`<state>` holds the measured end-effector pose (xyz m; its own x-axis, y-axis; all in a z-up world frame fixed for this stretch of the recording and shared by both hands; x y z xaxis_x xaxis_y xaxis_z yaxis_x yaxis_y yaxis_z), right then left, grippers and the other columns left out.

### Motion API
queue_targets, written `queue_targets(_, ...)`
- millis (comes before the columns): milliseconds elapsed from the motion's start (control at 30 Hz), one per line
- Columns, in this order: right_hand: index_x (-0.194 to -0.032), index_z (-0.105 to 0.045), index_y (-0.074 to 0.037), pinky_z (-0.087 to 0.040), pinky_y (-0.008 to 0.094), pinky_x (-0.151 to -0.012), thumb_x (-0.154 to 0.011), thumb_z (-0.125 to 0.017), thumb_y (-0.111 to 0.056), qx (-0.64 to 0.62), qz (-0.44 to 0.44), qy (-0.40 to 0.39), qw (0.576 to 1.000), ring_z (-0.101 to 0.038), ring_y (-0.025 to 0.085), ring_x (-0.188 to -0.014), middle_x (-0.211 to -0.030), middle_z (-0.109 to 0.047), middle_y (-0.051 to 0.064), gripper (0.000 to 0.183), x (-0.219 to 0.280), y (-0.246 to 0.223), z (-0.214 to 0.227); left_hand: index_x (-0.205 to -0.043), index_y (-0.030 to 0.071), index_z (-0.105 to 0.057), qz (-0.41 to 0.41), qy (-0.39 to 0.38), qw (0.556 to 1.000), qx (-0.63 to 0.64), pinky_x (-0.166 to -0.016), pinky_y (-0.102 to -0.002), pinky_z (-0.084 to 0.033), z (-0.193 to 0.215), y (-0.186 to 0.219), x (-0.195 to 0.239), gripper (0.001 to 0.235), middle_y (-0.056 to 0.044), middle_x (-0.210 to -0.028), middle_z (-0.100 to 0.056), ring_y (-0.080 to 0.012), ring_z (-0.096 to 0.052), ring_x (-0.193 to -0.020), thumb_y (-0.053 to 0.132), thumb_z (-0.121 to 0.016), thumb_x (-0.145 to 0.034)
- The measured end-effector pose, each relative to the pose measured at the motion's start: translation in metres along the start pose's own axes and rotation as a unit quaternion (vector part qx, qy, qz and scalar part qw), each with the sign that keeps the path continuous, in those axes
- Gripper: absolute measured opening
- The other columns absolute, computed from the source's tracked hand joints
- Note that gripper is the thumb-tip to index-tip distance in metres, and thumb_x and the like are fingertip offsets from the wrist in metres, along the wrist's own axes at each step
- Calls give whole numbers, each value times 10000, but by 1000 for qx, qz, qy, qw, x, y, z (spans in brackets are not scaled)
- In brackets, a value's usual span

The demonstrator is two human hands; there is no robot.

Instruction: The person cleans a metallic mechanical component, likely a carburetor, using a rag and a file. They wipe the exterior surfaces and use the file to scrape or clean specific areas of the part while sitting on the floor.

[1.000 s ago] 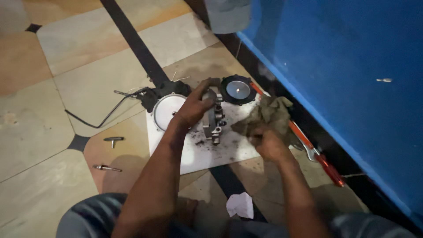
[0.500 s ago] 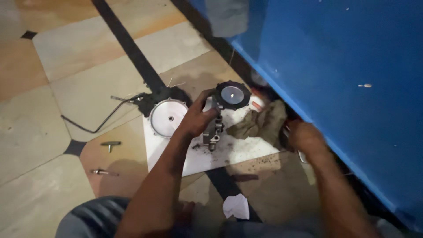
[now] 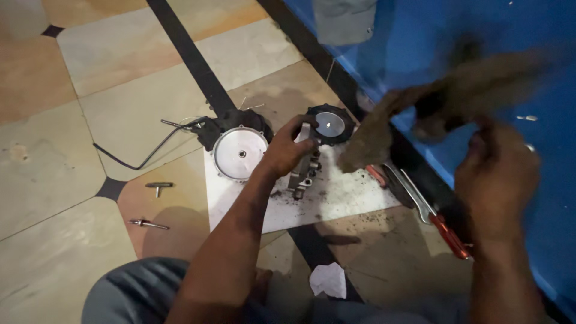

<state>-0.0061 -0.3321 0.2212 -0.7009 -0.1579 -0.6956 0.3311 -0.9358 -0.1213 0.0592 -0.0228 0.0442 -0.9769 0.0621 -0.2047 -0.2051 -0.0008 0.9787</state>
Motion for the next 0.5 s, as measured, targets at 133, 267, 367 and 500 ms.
queue_targets(133, -1128, -782, -136, -530, 481, -704, -921, -688, -67, 273, 91, -14, 958, -627, 260, -690, -891, -699, 121, 238, 3, -26, -8, -1277, 52, -618, -2, 16, 999, -28, -907, -341, -545, 6, 0, -1, 443, -118, -1089, -724, -204, -710, -972, 112, -683, -843)
queue_targets(267, -1190, -741, -133, -480, 367, -717, -1045, -651, -165, 306, 49, -7, 951, -630, 257, -840, -1004, -662, 129, 174, 13, 21, -4, -1270, 43, -606, 33, 16, 998, 44, -851, -337, -578, 14, -7, 2, 439, -114, -1030, -719, -200, -720, -897, 116, -658, -841)
queue_targets(367, -1248, -702, -104, -494, 320, -790, -1089, -567, -173, 265, 35, -33, 963, -616, 236, -877, -1065, -634, 136, 220, 23, 58, -5, -1272, 32, -600, 37, 6, 996, 78, -831, -328, -584, 11, -9, 1, 427, -121, -1024, -711, -194, -719, -876, 118, -653, -857)
queue_targets(500, -1264, -662, -81, -509, 361, -830, -1119, -484, -271, 48, -122, -41, 991, -630, 230, -918, -1071, -646, 121, 299, 12, 79, -3, -1293, 49, -584, 24, 7, 998, 50, -831, -321, -583, 11, -9, 0, 464, -104, -1059, -690, -178, -706, -892, 110, -653, -838)
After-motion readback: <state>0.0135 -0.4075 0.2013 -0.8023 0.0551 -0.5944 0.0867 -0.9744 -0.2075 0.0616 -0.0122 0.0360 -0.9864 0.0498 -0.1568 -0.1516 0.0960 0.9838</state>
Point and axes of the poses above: each hand's wrist, its own x-axis away from the middle knuckle, its own z-axis out of the back of the hand, y = z × x, the point moved 9 cm from there along -x, towards the middle knuckle
